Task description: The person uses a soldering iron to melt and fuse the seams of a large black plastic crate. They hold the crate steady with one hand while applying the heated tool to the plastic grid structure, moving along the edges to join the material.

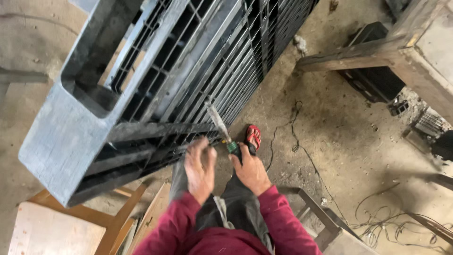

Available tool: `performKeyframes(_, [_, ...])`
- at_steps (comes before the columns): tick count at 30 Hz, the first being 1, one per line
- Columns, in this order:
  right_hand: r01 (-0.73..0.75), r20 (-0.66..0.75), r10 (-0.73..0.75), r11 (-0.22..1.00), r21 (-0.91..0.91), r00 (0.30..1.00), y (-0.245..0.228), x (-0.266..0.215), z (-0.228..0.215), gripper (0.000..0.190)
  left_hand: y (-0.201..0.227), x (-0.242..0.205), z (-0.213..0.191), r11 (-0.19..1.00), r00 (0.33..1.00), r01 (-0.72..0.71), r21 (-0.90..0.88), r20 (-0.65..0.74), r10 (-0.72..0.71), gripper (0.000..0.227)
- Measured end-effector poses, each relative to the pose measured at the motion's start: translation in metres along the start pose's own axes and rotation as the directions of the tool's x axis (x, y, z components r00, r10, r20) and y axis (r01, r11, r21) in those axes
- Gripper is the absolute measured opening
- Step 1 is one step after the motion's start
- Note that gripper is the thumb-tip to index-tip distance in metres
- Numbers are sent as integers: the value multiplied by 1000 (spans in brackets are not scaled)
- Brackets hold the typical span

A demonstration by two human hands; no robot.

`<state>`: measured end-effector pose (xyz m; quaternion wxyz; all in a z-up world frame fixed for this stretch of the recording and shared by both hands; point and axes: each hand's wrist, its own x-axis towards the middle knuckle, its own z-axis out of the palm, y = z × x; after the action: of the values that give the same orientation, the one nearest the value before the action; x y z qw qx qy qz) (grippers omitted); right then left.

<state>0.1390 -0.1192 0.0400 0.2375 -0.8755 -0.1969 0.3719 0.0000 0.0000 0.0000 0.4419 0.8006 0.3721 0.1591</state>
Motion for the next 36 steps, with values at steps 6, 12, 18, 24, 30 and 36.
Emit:
performKeyframes(6, [96, -108, -77, 978, 183, 991, -7, -17, 5, 50, 23, -45, 45, -36, 513, 791, -610, 695, -504, 45])
performKeyframes(12, [80, -95, -68, 988, 134, 993, -1, -18, -5, 47, 55, -22, 53, -144, 487, 750, -646, 687, -539, 36])
performKeyframes(18, [210, -104, -201, 973, 94, 974, 9, -10, -5, 45, 52, -21, 61, -141, 420, 775, -616, 670, -612, 30])
performKeyframes(24, [24, 53, -24, 1000, -14, 998, -3, -6, -1, 41, 35, -22, 72, -138, 410, 762, -633, 636, -654, 31])
performKeyframes(30, [-28, 138, 27, 1000, 6, 990, -4, -3, 3, 33, 24, -27, 76, -137, 394, 758, -637, 615, -683, 33])
performKeyframes(36, [-36, 139, 41, 999, -33, 989, -1, -1, 3, 37, 12, -28, 83, 184, 573, 762, -621, 515, -637, 37])
